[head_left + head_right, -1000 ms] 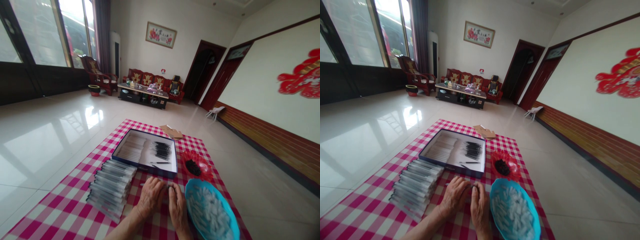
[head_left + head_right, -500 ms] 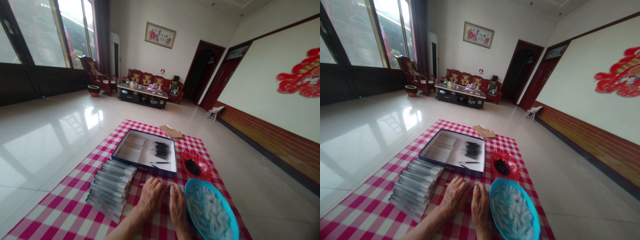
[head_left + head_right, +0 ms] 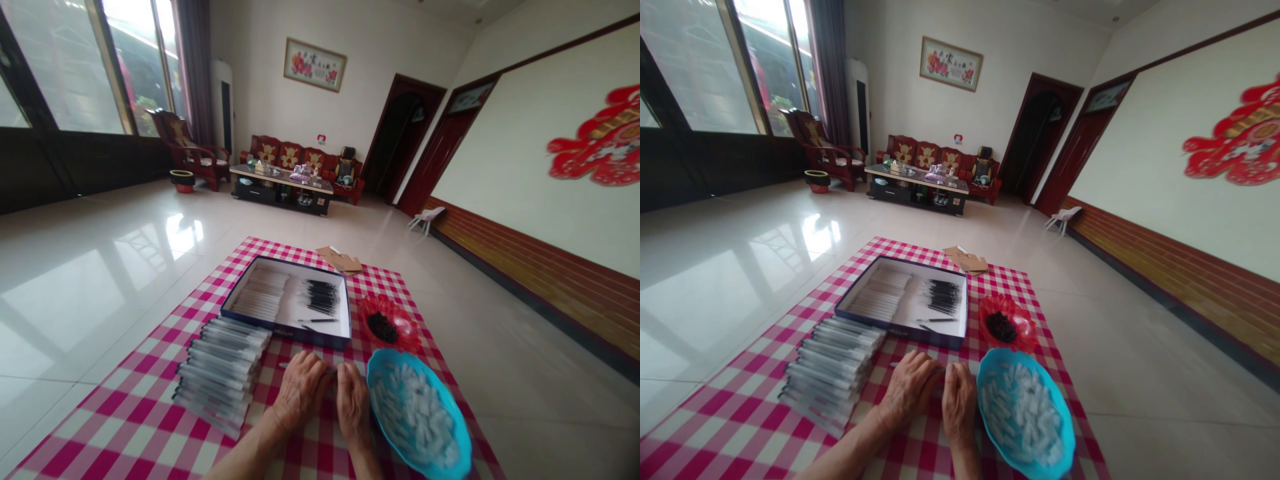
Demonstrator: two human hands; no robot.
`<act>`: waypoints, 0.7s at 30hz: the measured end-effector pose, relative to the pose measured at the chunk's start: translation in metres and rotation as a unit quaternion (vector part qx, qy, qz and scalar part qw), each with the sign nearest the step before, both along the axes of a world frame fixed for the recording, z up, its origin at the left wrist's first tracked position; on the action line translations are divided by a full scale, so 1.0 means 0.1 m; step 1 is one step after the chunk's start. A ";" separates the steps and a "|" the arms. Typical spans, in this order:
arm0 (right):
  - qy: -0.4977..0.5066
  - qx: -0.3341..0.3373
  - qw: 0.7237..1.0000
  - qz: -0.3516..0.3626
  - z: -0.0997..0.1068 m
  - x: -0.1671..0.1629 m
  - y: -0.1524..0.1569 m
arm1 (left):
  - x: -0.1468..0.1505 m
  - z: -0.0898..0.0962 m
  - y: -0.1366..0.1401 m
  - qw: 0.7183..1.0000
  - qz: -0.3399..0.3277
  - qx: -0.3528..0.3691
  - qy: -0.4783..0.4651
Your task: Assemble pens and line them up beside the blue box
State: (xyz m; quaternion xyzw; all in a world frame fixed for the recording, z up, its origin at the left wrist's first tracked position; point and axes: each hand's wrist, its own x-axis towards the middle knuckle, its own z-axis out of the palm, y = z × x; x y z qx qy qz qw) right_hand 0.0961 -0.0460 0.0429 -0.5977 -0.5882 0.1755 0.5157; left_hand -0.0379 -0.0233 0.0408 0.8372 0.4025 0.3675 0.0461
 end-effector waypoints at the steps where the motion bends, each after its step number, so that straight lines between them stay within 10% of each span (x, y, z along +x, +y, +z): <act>1: 0.001 -0.002 1.000 0.001 0.01 0.00 -0.01 | 0.00 0.00 0.00 1.000 0.001 0.001 0.001; 21: -0.051 0.037 0.998 -0.007 -0.15 0.00 0.03 | -0.01 -0.02 -0.05 0.999 -0.002 -0.003 0.031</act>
